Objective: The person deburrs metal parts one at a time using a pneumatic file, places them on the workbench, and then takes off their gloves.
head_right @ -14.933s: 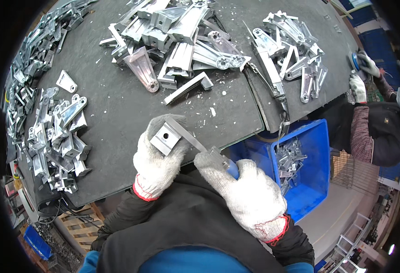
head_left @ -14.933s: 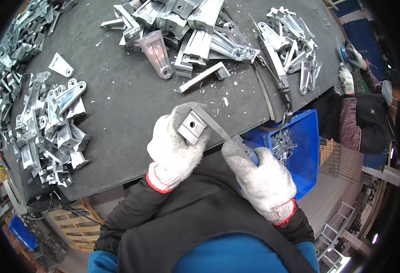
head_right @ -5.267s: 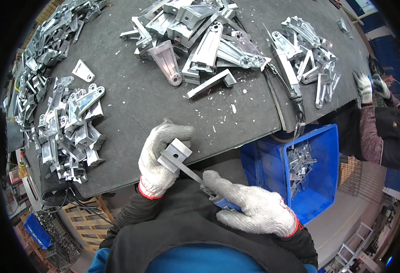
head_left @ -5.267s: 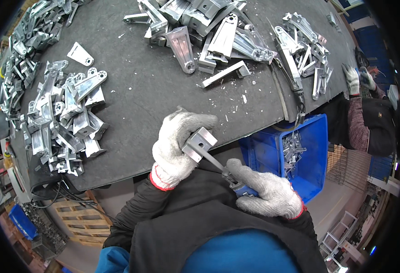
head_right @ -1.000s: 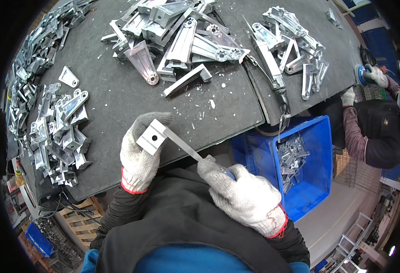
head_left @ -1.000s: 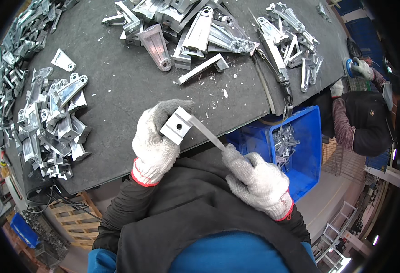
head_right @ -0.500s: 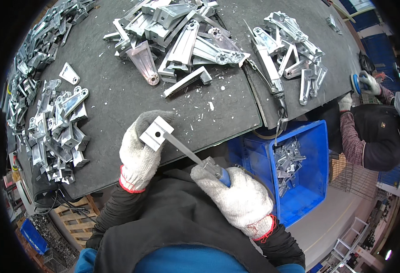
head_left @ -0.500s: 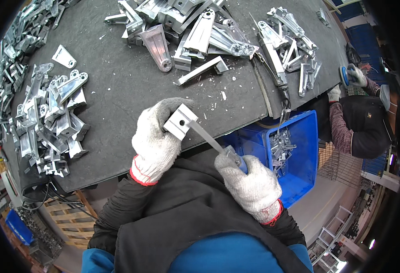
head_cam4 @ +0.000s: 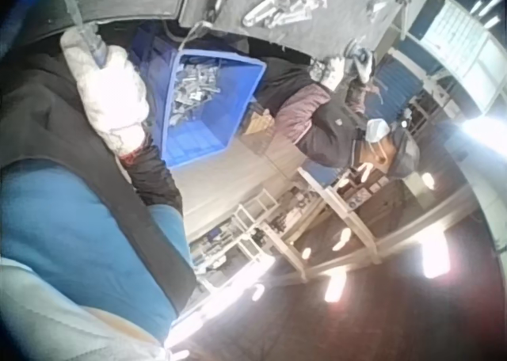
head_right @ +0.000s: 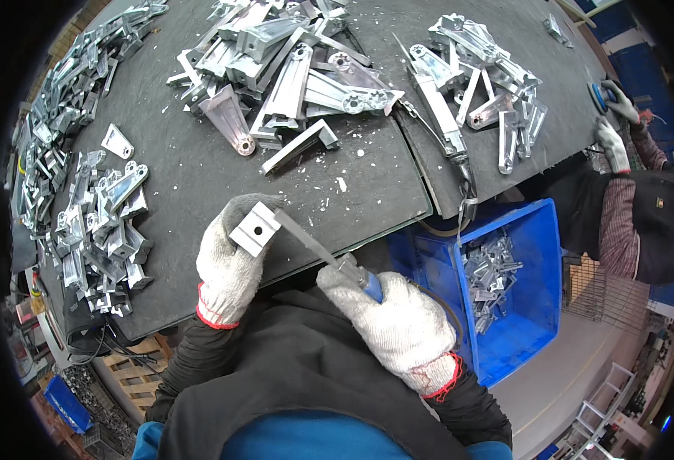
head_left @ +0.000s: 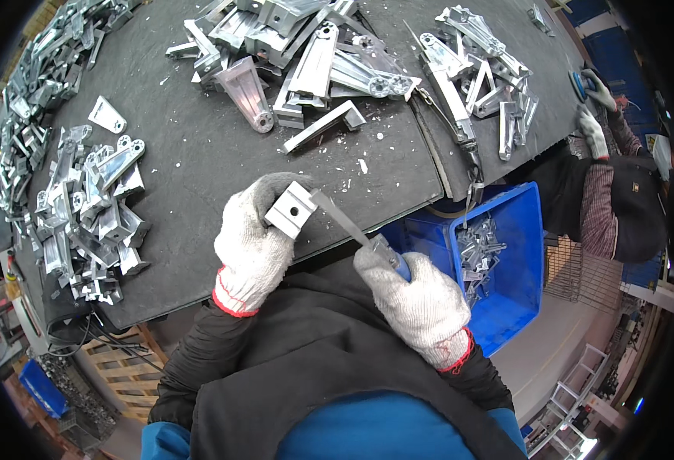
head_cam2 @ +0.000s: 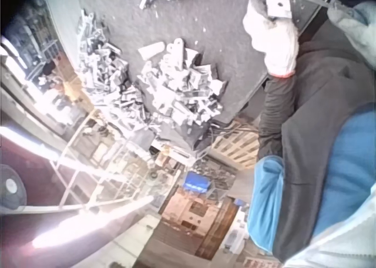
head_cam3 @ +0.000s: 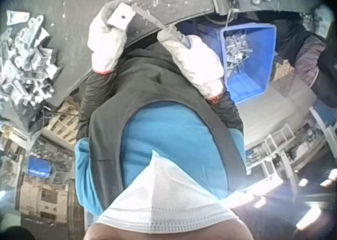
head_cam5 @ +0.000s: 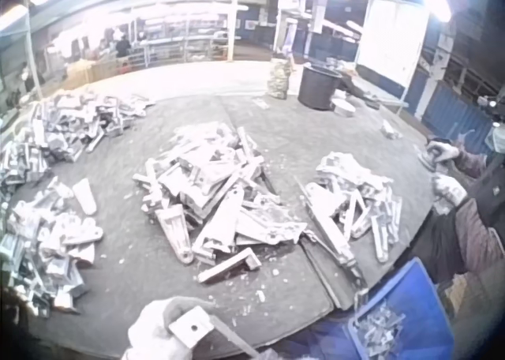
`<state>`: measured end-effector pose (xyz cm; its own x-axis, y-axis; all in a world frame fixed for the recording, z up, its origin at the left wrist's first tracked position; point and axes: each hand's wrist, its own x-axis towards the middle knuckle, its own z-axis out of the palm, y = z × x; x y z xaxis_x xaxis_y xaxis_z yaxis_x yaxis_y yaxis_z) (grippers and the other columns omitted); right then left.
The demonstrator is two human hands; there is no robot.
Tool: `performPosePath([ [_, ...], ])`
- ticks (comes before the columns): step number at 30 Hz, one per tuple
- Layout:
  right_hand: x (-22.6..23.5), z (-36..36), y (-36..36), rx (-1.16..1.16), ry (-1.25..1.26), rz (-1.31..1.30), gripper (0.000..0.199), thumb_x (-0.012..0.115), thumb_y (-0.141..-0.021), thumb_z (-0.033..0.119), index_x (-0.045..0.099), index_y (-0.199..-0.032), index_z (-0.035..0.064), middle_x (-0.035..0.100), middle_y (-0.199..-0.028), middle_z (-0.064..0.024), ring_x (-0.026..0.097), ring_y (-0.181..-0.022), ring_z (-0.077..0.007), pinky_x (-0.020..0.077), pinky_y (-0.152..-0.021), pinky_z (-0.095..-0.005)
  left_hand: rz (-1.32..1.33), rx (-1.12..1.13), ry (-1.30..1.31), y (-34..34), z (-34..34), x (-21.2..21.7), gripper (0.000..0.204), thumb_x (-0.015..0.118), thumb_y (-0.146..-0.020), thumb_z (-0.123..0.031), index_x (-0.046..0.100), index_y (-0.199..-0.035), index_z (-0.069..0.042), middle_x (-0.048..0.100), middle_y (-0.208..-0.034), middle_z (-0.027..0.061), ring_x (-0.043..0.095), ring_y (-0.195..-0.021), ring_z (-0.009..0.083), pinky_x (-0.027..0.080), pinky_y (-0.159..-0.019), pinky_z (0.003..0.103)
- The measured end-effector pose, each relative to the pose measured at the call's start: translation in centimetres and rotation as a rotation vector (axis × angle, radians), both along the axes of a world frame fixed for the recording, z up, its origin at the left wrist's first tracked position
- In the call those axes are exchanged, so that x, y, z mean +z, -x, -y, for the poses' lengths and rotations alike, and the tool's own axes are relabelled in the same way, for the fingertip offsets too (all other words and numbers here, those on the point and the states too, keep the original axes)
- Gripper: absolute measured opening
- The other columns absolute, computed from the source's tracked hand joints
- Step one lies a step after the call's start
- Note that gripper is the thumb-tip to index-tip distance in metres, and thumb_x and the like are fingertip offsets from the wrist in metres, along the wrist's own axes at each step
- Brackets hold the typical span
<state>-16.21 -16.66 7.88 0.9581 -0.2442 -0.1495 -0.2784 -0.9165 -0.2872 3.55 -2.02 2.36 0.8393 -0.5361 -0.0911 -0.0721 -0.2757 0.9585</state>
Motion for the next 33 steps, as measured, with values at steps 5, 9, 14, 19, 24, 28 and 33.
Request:
performPosePath([
  [5,-0.4,0.2,0.2,-0.017,-0.035,0.049,0.039,0.070,-0.097,0.027,0.070,-0.134,0.0399,0.063,-0.090,-0.0124,0.069,-0.071,-0.0331,0.0574,-0.057,-0.0455,0.041,-0.003,-0.044,-0.1,0.7,0.8,0.027,0.069,-0.090,-0.004,0.075,-0.116,-0.005,0.077,-0.097,0.0105,0.071,-0.088,0.0196,0.055,-0.083,0.033],
  [9,-1.0,0.1,0.2,-0.077,-0.052,0.067,0.024,0.074,-0.094,0.030,0.078,-0.117,0.0333,0.064,-0.086,-0.0123,0.068,-0.067,-0.0334,0.0561,-0.054,-0.0458,-0.014,-0.019,-0.116,-0.2,1.3,1.8,0.026,0.066,-0.092,-0.002,0.074,-0.116,-0.002,0.077,-0.098,0.0092,0.070,-0.090,0.0135,0.054,-0.083,0.029],
  [14,-1.3,0.6,-0.3,-0.082,0.061,0.044,0.032,0.076,-0.092,0.026,0.076,-0.121,0.0372,0.063,-0.084,-0.0081,0.069,-0.066,-0.0291,0.0562,-0.052,-0.0419,-0.089,-0.022,-0.136,-0.4,0.6,1.1,0.036,0.071,-0.094,0.000,0.068,-0.129,-0.001,0.075,-0.114,0.0081,0.069,-0.105,0.0155,0.055,-0.093,0.030],
  [19,-0.6,1.8,-0.7,-0.130,-0.190,0.014,0.059,0.076,-0.090,0.033,0.060,-0.147,0.0340,0.065,-0.099,-0.0128,0.072,-0.073,-0.0324,0.0595,-0.060,-0.0440,-0.106,-0.050,-0.132,-1.4,0.2,1.0,0.042,0.076,-0.093,0.000,0.065,-0.134,0.002,0.073,-0.119,0.0084,0.070,-0.107,0.0164,0.057,-0.094,0.030],
  [24,-1.6,7.0,-3.4,-0.372,-0.406,0.216,0.081,0.076,-0.089,0.047,0.044,-0.160,0.0238,0.065,-0.115,-0.0250,0.073,-0.089,-0.0446,0.0598,-0.076,-0.0507,-0.344,-0.360,0.028,-1.9,3.5,7.1,0.047,0.081,-0.091,-0.017,0.065,-0.129,0.004,0.075,-0.110,0.0124,0.073,-0.090,0.0188,0.058,-0.079,0.031],
  [28,-3.0,10.4,-5.4,-0.366,-0.656,0.273,0.087,0.077,-0.089,0.046,0.041,-0.160,0.0096,0.064,-0.130,-0.0308,0.068,-0.109,-0.0488,0.0564,-0.093,-0.0502,-0.371,-0.607,-0.008,-1.9,10.2,12.0,0.058,0.079,-0.088,-0.012,0.057,-0.138,0.006,0.072,-0.101,0.0124,0.071,-0.083,0.0196,0.055,-0.073,0.031],
  [33,-2.4,10.6,-5.3,-0.349,-0.637,0.283,0.090,0.075,-0.086,0.039,0.034,-0.164,0.0205,0.060,-0.132,-0.0361,0.065,-0.118,-0.0508,0.0556,-0.097,-0.0550,-0.563,-0.737,0.130,-4.0,23.6,12.7,0.032,0.068,-0.101,-0.010,0.060,-0.129,0.000,0.065,-0.094,-0.0009,0.064,-0.081,0.0073,0.049,-0.067,0.023],
])
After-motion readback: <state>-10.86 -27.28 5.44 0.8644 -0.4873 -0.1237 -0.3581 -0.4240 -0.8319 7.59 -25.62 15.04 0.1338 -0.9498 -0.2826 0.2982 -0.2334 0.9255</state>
